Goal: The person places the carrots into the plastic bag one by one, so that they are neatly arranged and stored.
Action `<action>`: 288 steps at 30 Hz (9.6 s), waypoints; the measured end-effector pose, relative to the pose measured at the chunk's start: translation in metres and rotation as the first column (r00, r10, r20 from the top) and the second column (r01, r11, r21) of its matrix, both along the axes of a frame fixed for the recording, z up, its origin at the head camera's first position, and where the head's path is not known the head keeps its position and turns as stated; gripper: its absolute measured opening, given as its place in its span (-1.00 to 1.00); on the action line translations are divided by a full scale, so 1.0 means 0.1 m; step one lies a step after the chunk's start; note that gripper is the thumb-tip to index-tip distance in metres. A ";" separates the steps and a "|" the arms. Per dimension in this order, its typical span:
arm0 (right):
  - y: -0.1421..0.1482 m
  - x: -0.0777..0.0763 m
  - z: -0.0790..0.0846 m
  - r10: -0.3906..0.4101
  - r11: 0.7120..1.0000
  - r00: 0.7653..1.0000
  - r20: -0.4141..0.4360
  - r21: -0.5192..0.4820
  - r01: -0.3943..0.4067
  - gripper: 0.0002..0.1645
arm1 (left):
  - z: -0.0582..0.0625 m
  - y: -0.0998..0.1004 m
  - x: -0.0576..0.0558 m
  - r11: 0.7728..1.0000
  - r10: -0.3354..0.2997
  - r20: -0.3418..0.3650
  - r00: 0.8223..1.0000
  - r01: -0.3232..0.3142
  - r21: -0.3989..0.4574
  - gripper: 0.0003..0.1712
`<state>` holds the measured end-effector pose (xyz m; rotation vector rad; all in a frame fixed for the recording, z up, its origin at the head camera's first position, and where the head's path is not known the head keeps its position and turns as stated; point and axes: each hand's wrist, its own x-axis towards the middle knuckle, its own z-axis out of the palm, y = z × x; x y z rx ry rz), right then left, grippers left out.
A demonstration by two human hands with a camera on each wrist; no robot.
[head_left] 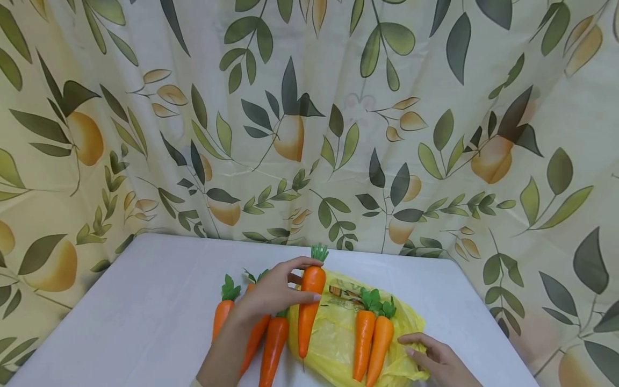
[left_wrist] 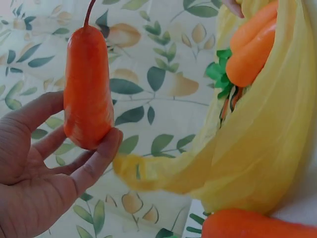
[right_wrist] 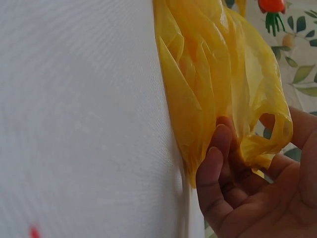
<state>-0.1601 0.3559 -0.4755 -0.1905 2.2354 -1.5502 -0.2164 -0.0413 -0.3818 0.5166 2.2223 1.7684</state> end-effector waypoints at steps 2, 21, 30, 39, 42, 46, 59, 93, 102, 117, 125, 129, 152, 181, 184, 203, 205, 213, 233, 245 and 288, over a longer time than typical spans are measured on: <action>0.00 0.00 0.00 -0.007 1.000 1.000 -0.009 0.012 0.007 -0.52 | 0.00 0.04 0.00 1.000 -0.013 0.003 1.000 0.013 0.012 -0.36; -0.06 -0.01 0.01 -0.115 0.983 0.992 -0.054 0.141 0.121 -0.50 | -0.16 0.39 -0.08 0.995 -0.064 0.015 0.998 0.063 0.074 -0.41; -0.02 0.00 0.00 -0.072 0.994 0.997 -0.023 0.076 0.073 -0.49 | -0.30 0.51 -0.13 0.994 -0.051 0.032 0.998 0.047 0.099 -0.41; 0.00 -0.01 0.00 -0.045 0.998 0.999 -0.017 0.049 0.046 -0.50 | -0.37 0.64 -0.16 0.997 -0.046 0.053 0.998 0.042 0.067 -0.40; 0.00 0.00 0.01 -0.035 0.998 0.999 -0.016 0.043 0.035 -0.52 | -0.43 0.69 -0.19 0.996 -0.058 0.066 0.996 0.053 0.073 -0.41; 0.01 0.00 0.01 -0.033 0.999 0.999 -0.014 0.039 0.033 -0.52 | -0.50 0.76 -0.21 0.991 -0.075 0.075 0.994 0.066 0.117 -0.40; 0.00 0.00 0.02 -0.027 0.999 1.000 -0.013 0.029 0.027 -0.52 | -0.66 0.91 -0.24 0.993 -0.048 0.114 0.992 0.036 0.108 -0.41; -0.02 0.02 0.03 -0.056 0.995 0.998 -0.028 0.082 0.058 -0.57 | -0.89 1.02 -0.19 1.000 0.001 0.076 0.997 -0.001 0.003 -0.39; -0.03 0.02 0.06 -0.064 0.993 0.997 -0.032 0.100 0.067 -0.56 | -0.90 1.02 -0.17 1.000 0.014 0.081 0.997 -0.015 0.008 -0.39; -0.04 0.04 0.05 -0.113 0.986 0.993 -0.035 0.119 0.117 -0.54 | -0.92 1.01 -0.18 0.999 -0.011 0.029 1.000 0.013 -0.051 -0.40; -0.07 0.03 0.08 -0.141 0.979 0.989 -0.041 0.144 0.145 -0.53 | -0.89 0.90 -0.19 0.999 -0.004 0.038 0.999 0.005 -0.039 -0.38; -0.08 0.00 0.08 -0.152 0.975 0.987 -0.042 0.154 0.157 -0.54 | -0.87 0.83 -0.20 1.000 0.002 0.045 0.999 -0.001 -0.017 -0.38; -0.03 -0.04 0.01 -0.100 0.991 0.995 -0.008 0.087 0.101 -0.44 | -0.64 0.29 -0.15 1.000 0.004 0.024 1.000 -0.005 0.014 -0.63; -0.01 -0.06 -0.04 -0.099 0.994 0.994 0.047 0.054 0.097 -0.44 | -0.53 -0.91 0.02 0.984 0.170 0.001 0.986 -0.169 -0.052 -0.62; 0.00 -0.06 -0.04 -0.091 0.995 0.995 0.048 0.041 0.089 -0.45 | -0.55 -0.98 0.03 0.980 0.192 0.008 0.981 -0.191 -0.059 -0.61; 0.02 -0.08 -0.08 -0.053 0.999 0.995 0.079 -0.005 0.054 -0.44 | -0.68 -1.44 0.09 0.960 0.271 -0.003 0.962 -0.271 -0.078 -0.66; 0.02 -0.08 -0.07 -0.048 0.999 0.996 0.077 -0.004 0.048 -0.45 | -0.69 -1.48 0.08 0.954 0.289 -0.010 0.957 -0.289 -0.080 -0.67; 0.04 -0.07 -0.05 -0.033 0.999 0.998 0.047 0.012 0.032 -0.49 | -0.80 -1.68 0.08 0.933 0.334 0.031 0.942 -0.325 -0.157 -0.61; 0.05 -0.04 -0.07 -0.036 0.999 0.997 0.072 -0.007 0.037 -0.47 | -0.97 -1.93 0.04 0.985 0.128 0.170 0.977 -0.104 -0.141 -0.52; 0.04 -0.06 -0.07 -0.015 1.000 0.997 0.070 -0.005 0.015 -0.47 | -0.99 -1.87 0.04 0.990 0.033 0.133 0.991 -0.014 -0.137 -0.52; 0.02 -0.06 -0.12 -0.008 1.000 0.996 0.088 -0.026 0.011 -0.43 | -1.00 -1.63 0.08 0.990 0.109 0.099 0.989 -0.099 -0.101 -0.41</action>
